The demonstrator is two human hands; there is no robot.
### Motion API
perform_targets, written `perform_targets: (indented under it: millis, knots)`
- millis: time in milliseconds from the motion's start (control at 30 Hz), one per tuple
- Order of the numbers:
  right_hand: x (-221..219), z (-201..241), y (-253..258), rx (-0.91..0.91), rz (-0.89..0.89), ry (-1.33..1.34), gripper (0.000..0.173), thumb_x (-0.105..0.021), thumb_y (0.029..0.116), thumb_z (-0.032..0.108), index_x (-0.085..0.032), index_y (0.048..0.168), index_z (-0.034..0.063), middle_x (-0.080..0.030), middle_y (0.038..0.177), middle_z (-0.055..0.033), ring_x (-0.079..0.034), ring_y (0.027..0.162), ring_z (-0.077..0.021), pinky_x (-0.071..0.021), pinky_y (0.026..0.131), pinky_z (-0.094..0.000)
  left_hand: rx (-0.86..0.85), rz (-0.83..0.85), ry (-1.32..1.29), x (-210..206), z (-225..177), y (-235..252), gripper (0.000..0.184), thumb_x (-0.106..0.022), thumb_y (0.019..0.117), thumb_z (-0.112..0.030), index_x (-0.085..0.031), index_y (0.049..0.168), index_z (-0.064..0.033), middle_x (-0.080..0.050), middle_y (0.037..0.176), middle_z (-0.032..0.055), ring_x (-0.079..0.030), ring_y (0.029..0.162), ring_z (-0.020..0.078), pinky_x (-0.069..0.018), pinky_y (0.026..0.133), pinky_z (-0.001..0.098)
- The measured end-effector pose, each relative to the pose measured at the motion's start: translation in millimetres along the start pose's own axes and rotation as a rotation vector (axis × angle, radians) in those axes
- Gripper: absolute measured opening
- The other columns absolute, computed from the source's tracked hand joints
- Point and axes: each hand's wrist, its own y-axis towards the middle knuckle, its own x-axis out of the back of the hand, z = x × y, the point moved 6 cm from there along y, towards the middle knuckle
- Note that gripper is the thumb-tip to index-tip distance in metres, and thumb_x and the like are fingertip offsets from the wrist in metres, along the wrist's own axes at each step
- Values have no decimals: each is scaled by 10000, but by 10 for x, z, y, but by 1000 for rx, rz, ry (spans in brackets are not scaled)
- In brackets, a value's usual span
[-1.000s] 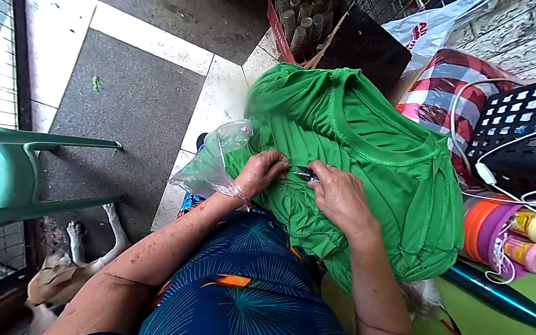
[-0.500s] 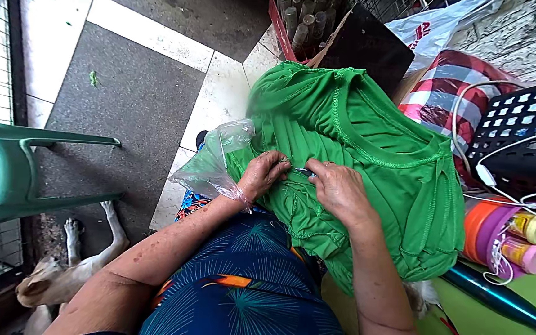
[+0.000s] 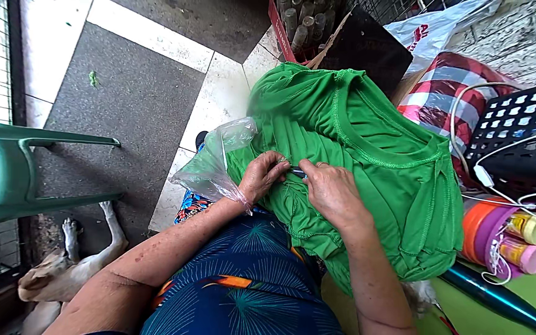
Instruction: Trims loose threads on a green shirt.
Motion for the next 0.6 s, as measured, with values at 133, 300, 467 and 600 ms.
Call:
perform_targets:
  millis: [133,300,467,600]
  knots:
    - [-38,-3,-4,46,-59,-13,128,-670,938,13,-707,1058,36,-659,786,-196,-687,764,-396,-517,670,-530,21,12,-30,4,16,-6,123,-591,1035,-131,-631,1035,-14,-637,801,26,-603,635,14,-528,638,158]
    - [-67,-85,-10,89,-115,11,133,-664,944,27,-713,1068,37,-658,774,-179,-688,739,-379,-514,637,-515,73,30,-126,20,62,-19,127,-559,1056,-163,-614,1037,-50,-621,705,-19,-575,579,4,-495,576,147]
    - [-58,-88,-14,68,-82,59,227,-687,908,0,-708,1132,30,-670,814,-197,-692,774,-391,-521,671,-542,69,48,-133,16,62,-21,140,-530,1065,-158,-610,1050,-44,-606,712,-24,-569,601,2,-492,597,148]
    - [-73,-57,3,84,-100,28,187,-676,926,15,-716,1106,44,-660,788,-187,-686,752,-383,-513,652,-522,62,50,-129,14,70,-17,144,-523,1069,-168,-604,1039,-53,-597,711,-29,-562,598,1,-485,591,146]
